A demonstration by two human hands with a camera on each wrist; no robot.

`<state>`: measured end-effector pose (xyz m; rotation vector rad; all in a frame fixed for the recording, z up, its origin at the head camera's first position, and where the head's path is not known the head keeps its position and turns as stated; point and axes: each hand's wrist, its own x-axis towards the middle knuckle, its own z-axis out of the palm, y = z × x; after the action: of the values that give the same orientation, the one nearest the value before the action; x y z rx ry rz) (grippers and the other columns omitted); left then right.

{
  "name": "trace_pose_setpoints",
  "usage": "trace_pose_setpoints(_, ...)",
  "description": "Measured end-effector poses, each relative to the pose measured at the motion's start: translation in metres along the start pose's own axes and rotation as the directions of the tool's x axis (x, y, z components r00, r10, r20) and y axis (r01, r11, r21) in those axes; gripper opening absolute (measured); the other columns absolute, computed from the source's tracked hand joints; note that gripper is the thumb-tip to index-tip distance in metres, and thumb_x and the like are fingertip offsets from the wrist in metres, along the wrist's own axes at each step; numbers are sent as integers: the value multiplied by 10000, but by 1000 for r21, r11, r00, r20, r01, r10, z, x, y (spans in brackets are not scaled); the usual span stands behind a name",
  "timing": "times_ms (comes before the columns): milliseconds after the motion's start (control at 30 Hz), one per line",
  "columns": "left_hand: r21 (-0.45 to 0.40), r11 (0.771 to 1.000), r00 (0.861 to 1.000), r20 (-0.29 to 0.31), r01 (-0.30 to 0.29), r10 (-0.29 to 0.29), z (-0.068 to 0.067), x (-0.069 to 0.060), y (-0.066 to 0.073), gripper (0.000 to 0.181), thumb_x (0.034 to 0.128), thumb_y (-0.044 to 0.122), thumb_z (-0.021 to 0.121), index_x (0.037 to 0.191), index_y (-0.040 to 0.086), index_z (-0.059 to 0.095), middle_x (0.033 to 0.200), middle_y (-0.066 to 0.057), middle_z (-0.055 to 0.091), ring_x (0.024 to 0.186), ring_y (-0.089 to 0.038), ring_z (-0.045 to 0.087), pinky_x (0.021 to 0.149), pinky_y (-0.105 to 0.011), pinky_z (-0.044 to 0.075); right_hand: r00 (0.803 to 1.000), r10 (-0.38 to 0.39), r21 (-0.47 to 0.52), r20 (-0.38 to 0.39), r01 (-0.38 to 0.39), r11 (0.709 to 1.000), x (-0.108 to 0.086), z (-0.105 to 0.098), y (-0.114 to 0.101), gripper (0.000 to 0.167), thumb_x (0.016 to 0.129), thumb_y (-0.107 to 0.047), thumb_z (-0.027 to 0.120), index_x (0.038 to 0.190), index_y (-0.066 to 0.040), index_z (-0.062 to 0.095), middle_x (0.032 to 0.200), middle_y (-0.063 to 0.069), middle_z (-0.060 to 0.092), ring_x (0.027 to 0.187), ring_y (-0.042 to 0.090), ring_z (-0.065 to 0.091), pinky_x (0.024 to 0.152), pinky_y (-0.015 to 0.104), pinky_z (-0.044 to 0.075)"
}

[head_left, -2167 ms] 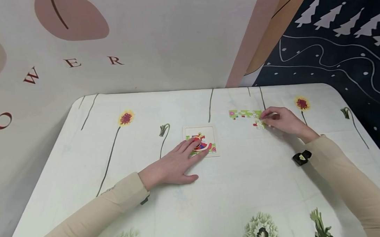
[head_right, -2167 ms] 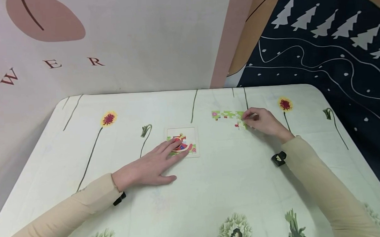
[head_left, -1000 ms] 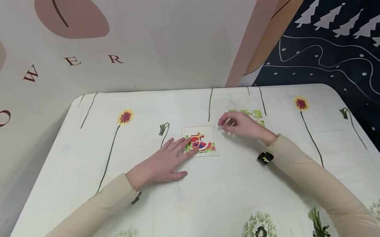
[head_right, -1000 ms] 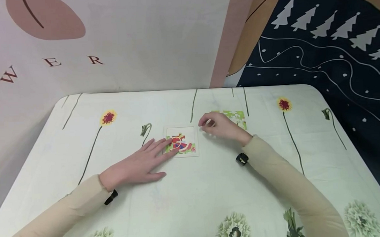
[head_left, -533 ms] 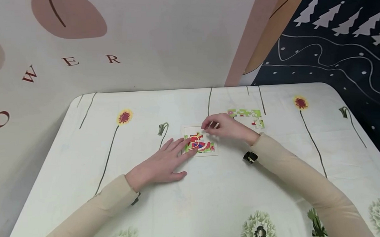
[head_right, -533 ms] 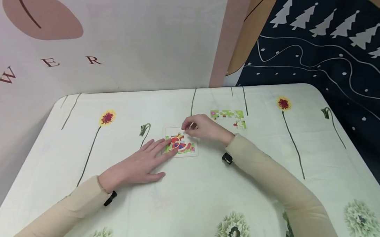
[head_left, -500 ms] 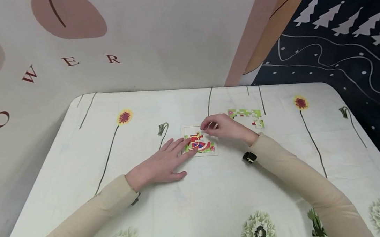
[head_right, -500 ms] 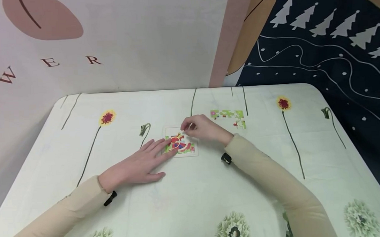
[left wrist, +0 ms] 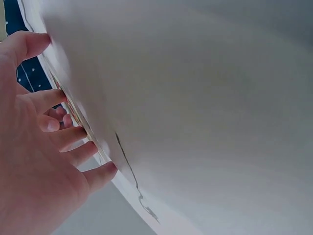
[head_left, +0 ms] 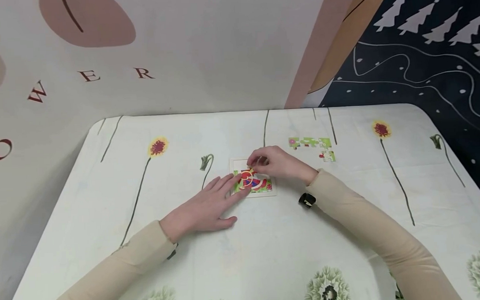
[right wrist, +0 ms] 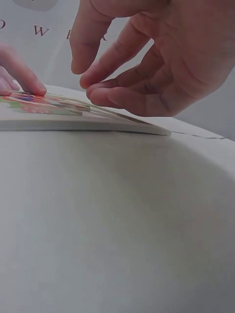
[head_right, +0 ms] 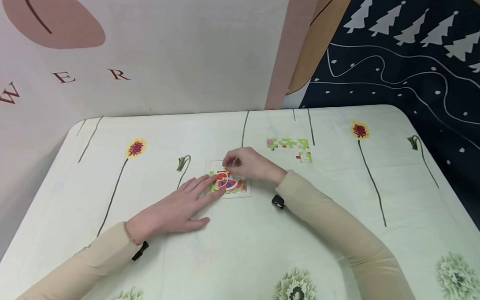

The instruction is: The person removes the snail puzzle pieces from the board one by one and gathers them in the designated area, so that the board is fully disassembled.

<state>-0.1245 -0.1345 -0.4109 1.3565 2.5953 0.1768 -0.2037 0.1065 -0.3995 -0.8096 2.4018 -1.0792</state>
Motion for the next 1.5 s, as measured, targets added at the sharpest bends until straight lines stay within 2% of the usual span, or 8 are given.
trace_pose_setpoints(133, 0, 1000, 1000, 14, 11, -11, 1, 0, 0, 719, 937, 416, 561, 1538, 145, 274, 1574, -200, 150, 1430, -372, 147, 1119, -546, 178, 999, 35, -32, -7, -35, 999, 1, 1, 2, 190, 898, -25, 640, 1083, -24, 683, 1000, 52, 664, 830, 178, 573, 755, 299, 490)
trace_pose_setpoints(333, 10, 1000, 1000, 20, 14, -15, 1, 1, 0, 728, 938, 435, 556, 1540, 146, 267, 1574, -198, 151, 1430, -372, 147, 1120, -544, 178, 998, 64, -39, 22, -63, 997, 1, 2, 4, 205, 896, -45, 654, 1099, -29, 682, 945, 38, 639, 814, 185, 528, 703, 287, 455)
trace_pose_setpoints(567, 27, 1000, 1000, 12, 7, -8, 2, 1, 0, 726, 939, 434, 553, 1539, 140, 271, 1568, -203, 168, 1424, -376, 161, 1120, -536, 185, 999, 37, -35, 33, -36, 999, 0, 2, 2, 209, 872, -47, 661, 1079, -19, 673, 900, 38, 619, 798, 189, 525, 685, 289, 450)
trace_pose_setpoints(1100, 31, 1000, 1000, 10, 8, -8, 1, 2, 1, 731, 931, 429, 568, 1534, 131, 282, 1565, -206, 173, 1422, -376, 164, 1120, -533, 189, 999, 25, -12, 43, -24, 1000, 1, 1, 5, 195, 877, -44, 668, 1066, -37, 621, 892, 41, 595, 799, 185, 521, 712, 293, 450)
trace_pose_setpoints(1500, 17, 1000, 1000, 8, 11, -11, 2, 2, 2, 721, 933, 423, 567, 1533, 137, 287, 1567, -208, 165, 1425, -380, 157, 1117, -546, 187, 1000, 14, 64, 22, -15, 998, -2, 0, 6, 179, 902, -4, 630, 1074, -52, 631, 937, 56, 635, 841, 195, 565, 749, 308, 477)
